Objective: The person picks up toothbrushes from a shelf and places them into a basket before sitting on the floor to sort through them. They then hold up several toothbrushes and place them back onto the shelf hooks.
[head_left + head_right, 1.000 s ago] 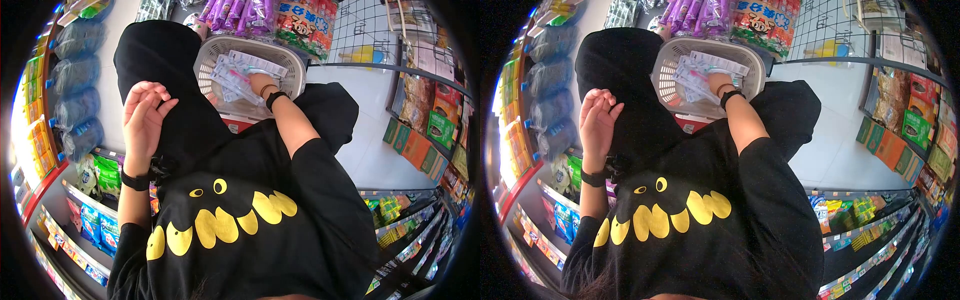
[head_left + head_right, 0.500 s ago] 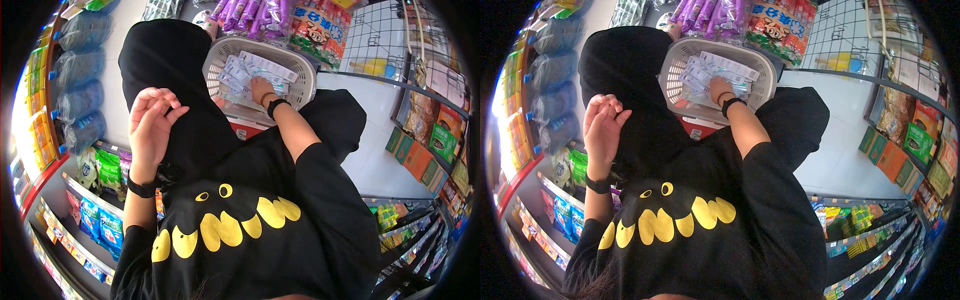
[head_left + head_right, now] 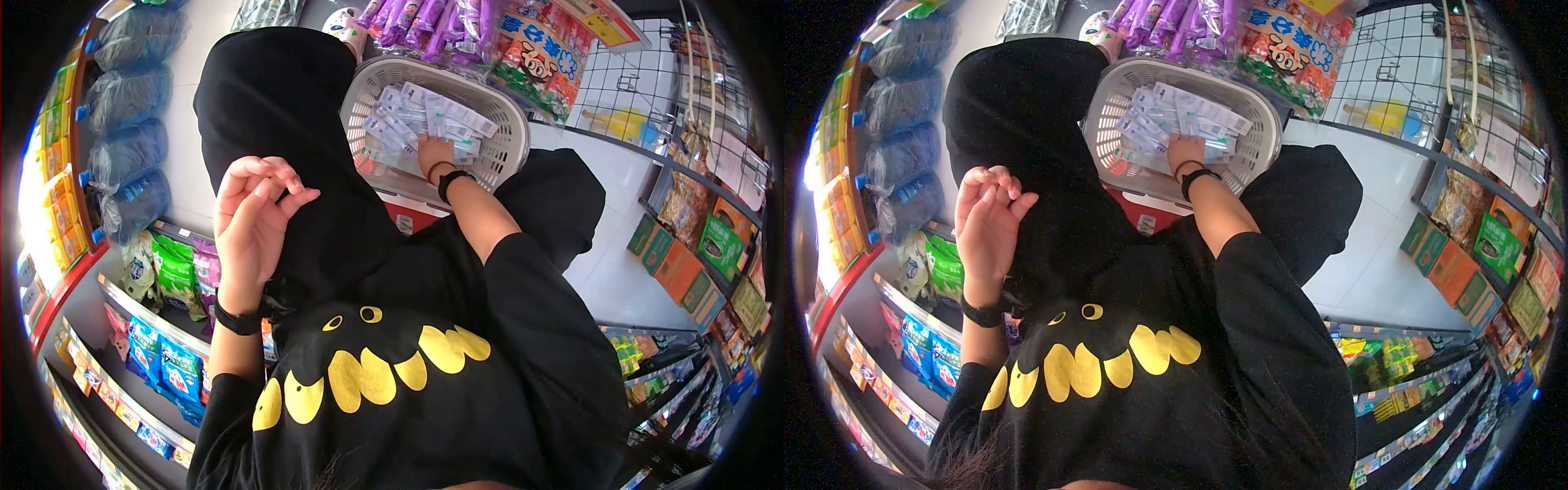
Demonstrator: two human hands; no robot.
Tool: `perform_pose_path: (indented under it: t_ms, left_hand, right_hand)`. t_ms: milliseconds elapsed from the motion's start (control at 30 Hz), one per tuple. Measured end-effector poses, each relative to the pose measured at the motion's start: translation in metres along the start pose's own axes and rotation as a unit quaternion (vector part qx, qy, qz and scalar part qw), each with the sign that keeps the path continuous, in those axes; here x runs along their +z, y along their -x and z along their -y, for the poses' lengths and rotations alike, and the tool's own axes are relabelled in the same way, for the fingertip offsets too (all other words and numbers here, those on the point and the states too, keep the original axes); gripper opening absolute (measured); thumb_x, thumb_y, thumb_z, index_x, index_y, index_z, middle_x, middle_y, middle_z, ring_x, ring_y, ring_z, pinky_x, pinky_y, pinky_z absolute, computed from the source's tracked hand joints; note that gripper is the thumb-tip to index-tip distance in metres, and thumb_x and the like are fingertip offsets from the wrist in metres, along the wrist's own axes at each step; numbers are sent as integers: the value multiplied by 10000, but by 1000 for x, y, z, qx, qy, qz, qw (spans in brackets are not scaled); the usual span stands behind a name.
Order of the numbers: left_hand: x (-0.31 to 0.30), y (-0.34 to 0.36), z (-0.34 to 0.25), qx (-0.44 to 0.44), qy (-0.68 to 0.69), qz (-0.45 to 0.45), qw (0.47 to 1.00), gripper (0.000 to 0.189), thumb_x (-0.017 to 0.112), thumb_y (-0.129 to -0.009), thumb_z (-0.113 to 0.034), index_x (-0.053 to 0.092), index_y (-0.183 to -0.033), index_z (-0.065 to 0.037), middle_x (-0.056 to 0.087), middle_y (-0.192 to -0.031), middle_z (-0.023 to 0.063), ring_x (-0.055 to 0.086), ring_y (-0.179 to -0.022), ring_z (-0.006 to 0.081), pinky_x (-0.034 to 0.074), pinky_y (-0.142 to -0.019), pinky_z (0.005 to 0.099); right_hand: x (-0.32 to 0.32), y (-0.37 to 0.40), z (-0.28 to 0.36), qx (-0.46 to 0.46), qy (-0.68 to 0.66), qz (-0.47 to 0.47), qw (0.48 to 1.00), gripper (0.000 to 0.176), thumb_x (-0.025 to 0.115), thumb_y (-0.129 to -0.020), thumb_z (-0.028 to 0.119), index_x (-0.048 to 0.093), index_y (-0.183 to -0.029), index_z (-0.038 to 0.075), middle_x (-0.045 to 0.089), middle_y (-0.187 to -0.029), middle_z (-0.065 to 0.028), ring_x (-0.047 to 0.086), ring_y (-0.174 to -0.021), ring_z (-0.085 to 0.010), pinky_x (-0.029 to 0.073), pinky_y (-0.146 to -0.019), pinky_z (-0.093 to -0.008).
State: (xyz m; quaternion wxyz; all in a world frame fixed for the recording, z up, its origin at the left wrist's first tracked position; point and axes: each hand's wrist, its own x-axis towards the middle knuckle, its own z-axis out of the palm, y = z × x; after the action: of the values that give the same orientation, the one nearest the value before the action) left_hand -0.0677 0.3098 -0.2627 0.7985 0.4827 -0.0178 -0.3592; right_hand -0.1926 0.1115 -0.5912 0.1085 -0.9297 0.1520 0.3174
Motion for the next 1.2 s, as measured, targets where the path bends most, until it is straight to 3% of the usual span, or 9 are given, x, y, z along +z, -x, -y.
perform_pose_path:
  t_ms: [433,533,633,700,867,933,967,1100,1200]
  left_hand:
    - [-5,6,-2,13,6,35,999,239,402,-904,-20,484,-1128,-36,524,-1072,136,535,-1010,217,465,-906,414]
    - [11,2,-10,-10,-13,-15,1000,318,412,-900,-27,443,-1216,-17,505,-1187,166,494,-1143,256,425,-955,421]
    - [26,-9,-22,-100,-88,9,991,455,398,-911,-93,307,-1338,34,355,-1381,214,372,-1277,318,335,-1034,454]
    - [29,-18,-21,-115,-87,0,990,454,407,-912,-97,308,-1334,37,359,-1375,222,372,-1273,331,335,-1034,459]
    - [69,-34,8,-155,-58,-88,982,419,477,-928,-169,378,-1288,20,451,-1300,183,464,-1176,305,372,-990,440]
    - [73,-44,27,-185,-11,-42,982,368,464,-938,-188,444,-1251,5,532,-1218,143,507,-1118,237,382,-968,381]
    - [82,-44,32,-124,-44,-45,990,347,449,-945,-207,487,-1218,5,570,-1176,126,520,-1100,197,377,-963,340]
    - [86,-51,22,-69,-30,-27,997,412,436,-952,-235,427,-1272,25,508,-1247,202,479,-1169,264,353,-1006,372]
    - [78,-54,11,-21,-27,-3,999,476,416,-958,-238,307,-1320,51,420,-1307,264,450,-1200,325,340,-1038,443]
  right_hand:
    - [-53,-5,-10,33,-227,25,973,340,486,-816,106,442,-1084,-99,624,-892,-288,629,-804,-411,509,-713,-445]
    - [-104,4,-19,16,-265,21,964,361,511,-812,128,430,-1060,-123,618,-884,-293,631,-768,-406,514,-680,-442]
    - [-178,41,-19,-40,-336,145,930,315,510,-811,125,432,-1036,-81,595,-881,-268,605,-729,-407,496,-677,-435]
    - [-199,77,-21,-200,-323,-83,921,304,512,-821,126,436,-1055,-52,588,-903,-252,589,-803,-413,475,-710,-436]
    - [-239,151,35,-130,-383,-401,822,349,550,-773,95,446,-1074,-48,543,-931,-258,539,-898,-405,427,-775,-472]
    - [-239,165,55,-170,-398,-364,825,432,563,-763,89,431,-1153,-41,508,-1020,-239,498,-974,-399,424,-797,-450]
    - [-235,164,65,-187,-402,-450,775,480,577,-777,123,421,-1201,-39,498,-1067,-217,489,-988,-378,429,-799,-421]
    - [-245,158,36,-277,-447,-473,707,287,520,-866,198,565,-1038,-28,570,-994,-173,514,-930,-319,423,-809,-359]
    - [-229,132,4,-178,-605,-440,639,256,483,-891,205,609,-917,-15,625,-846,-144,572,-831,-310,447,-758,-370]
